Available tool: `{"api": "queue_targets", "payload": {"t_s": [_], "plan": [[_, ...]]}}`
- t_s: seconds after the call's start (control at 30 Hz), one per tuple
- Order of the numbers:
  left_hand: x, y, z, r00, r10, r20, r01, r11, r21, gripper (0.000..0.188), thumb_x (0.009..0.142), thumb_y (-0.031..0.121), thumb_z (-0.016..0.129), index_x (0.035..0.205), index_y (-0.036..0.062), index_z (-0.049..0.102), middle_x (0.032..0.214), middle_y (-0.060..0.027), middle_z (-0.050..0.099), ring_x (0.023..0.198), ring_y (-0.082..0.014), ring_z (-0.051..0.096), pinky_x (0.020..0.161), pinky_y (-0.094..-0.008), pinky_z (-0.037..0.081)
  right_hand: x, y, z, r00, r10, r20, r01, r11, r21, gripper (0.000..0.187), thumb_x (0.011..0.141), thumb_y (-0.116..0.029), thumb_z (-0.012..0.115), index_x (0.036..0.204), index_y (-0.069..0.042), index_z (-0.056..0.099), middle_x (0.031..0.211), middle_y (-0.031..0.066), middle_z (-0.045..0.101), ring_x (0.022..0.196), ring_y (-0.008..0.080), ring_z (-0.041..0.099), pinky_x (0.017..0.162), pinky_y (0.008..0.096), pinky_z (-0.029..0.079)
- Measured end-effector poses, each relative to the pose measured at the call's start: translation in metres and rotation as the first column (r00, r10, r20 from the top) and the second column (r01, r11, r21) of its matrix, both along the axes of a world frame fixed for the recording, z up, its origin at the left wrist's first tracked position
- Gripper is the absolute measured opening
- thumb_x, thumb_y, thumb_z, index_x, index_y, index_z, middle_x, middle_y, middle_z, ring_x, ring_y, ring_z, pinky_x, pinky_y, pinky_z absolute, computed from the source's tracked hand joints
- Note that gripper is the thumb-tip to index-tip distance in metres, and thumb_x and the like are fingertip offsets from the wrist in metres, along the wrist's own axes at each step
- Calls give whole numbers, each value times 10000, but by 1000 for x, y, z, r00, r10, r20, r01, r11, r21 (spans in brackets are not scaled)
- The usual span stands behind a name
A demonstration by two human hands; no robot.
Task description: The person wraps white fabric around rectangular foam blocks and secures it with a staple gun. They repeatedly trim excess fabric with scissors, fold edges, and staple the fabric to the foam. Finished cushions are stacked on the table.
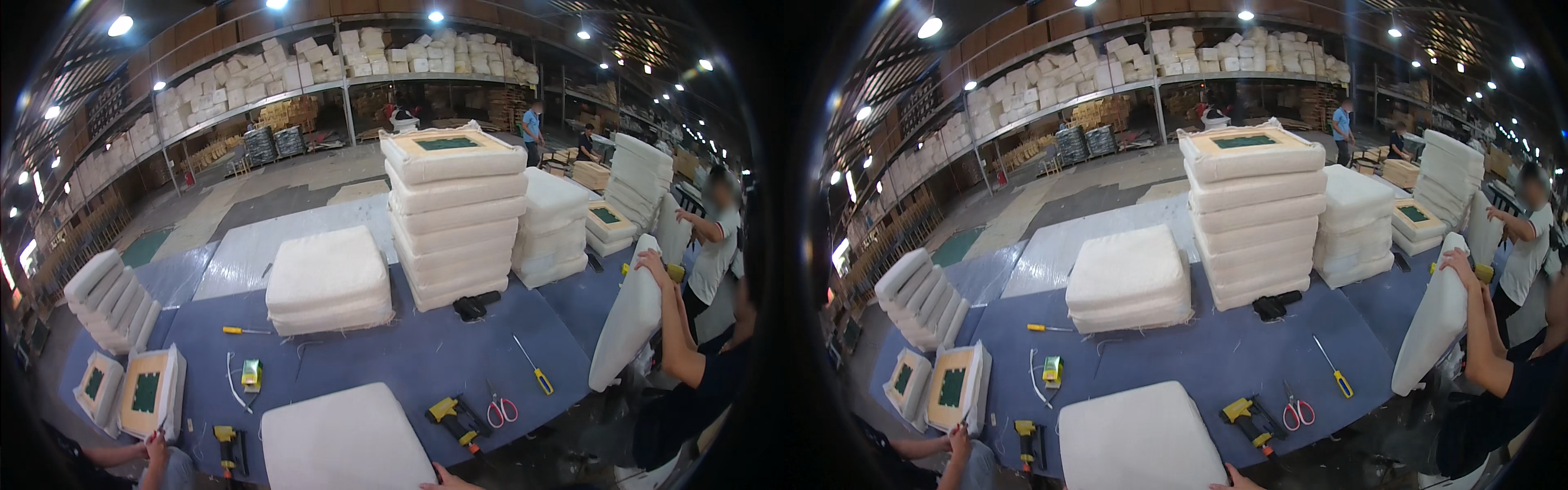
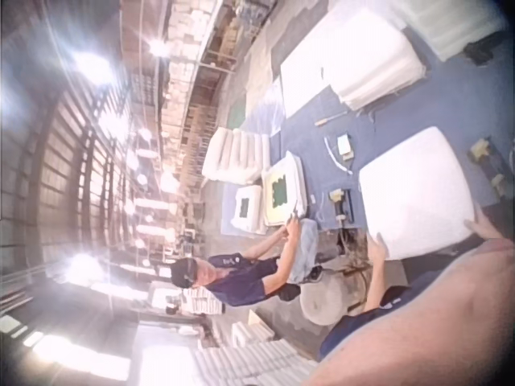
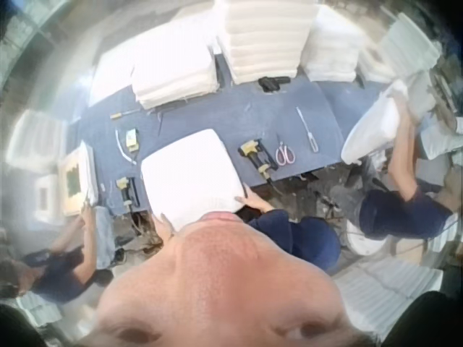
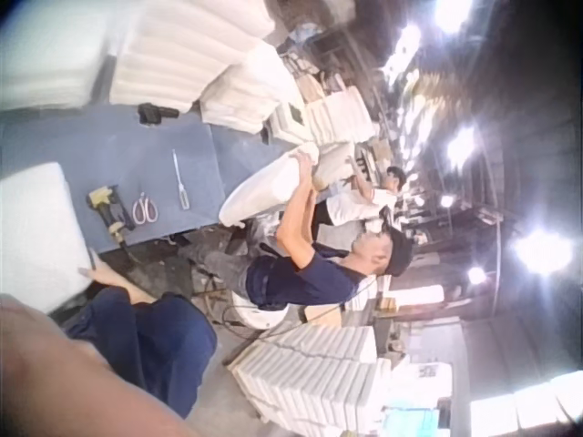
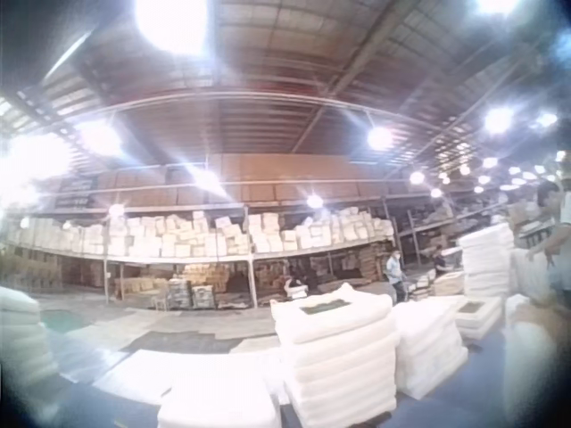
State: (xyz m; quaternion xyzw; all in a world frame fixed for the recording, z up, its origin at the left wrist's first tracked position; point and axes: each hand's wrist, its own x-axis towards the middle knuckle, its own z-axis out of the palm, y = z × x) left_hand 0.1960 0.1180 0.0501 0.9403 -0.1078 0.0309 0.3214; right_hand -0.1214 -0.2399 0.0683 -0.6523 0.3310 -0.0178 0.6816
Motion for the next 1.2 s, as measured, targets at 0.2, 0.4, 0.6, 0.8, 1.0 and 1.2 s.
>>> {"api": "queue_targets", "payload": {"t_s": [0.2, 0.4, 0.6, 0.8, 1.0, 1.2], "plan": [[27, -28, 78, 986, 32, -161, -28, 999, 29, 561, 1091, 372, 636, 1521, 15, 591, 1414, -294, 695, 1312, -452, 659, 1120, -497, 499, 20, -60, 33, 881, 361, -305, -390, 920, -37, 1298, 924, -778, 670, 1713, 79, 98, 1331, 262, 671, 1129, 346, 687, 1049, 408, 512], [25, -121, 318, 986, 168, 5, -165, 971, -173, 500, 1156, 334, 544, 1386, -84, 696, 1374, -290, 728, 1263, -420, 680, 1113, -473, 499, 58, -156, 208, 913, 386, 130, -375, 921, -101, 1174, 1036, -644, 688, 1774, -56, -11, 1107, 105, 693, 702, 153, 635, 663, 343, 533], [141, -173, 254, 836, 127, 534, -59, 988, -141, 402, 1141, 254, 490, 1364, 48, 753, 1468, -230, 669, 1350, -421, 634, 1134, -505, 484, 136, -171, 215, 703, -288, 651, 45, 930, 364, 496, 1127, -309, 603, 1540, -94, 431, 1389, 108, 644, 1209, 192, 654, 1031, 347, 516], [161, -221, 301, 852, -217, 477, 115, 966, 233, 473, 1094, 227, 479, 1514, 105, 657, 1583, -141, 625, 1529, -359, 495, 1269, -541, 298, 195, -151, 198, 860, -196, 472, 13, 931, 364, 316, 1166, -324, 558, 1027, -61, 663, 1024, 98, 744, 979, 193, 728, 922, 363, 570], [145, -194, 299, 846, -143, 514, 117, 990, 82, 426, 1122, 208, 471, 1450, 36, 681, 1505, -186, 660, 1463, -417, 539, 1245, -521, 358, 232, -145, 215, 811, -65, 582, -44, 984, 171, 317, 1146, -293, 581, 1312, -37, 667, 1206, 29, 683, 1150, 123, 618, 1026, 319, 475], [114, -150, 265, 718, -28, 696, -63, 992, 105, 467, 1113, 191, 411, 1447, 9, 682, 1515, -196, 657, 1473, -412, 532, 1247, -519, 357, 270, -129, 232, 690, -71, 720, -85, 980, 178, 422, 1123, -286, 627, 1461, -40, 569, 1279, 43, 659, 1205, 155, 616, 1062, 380, 475]]}}
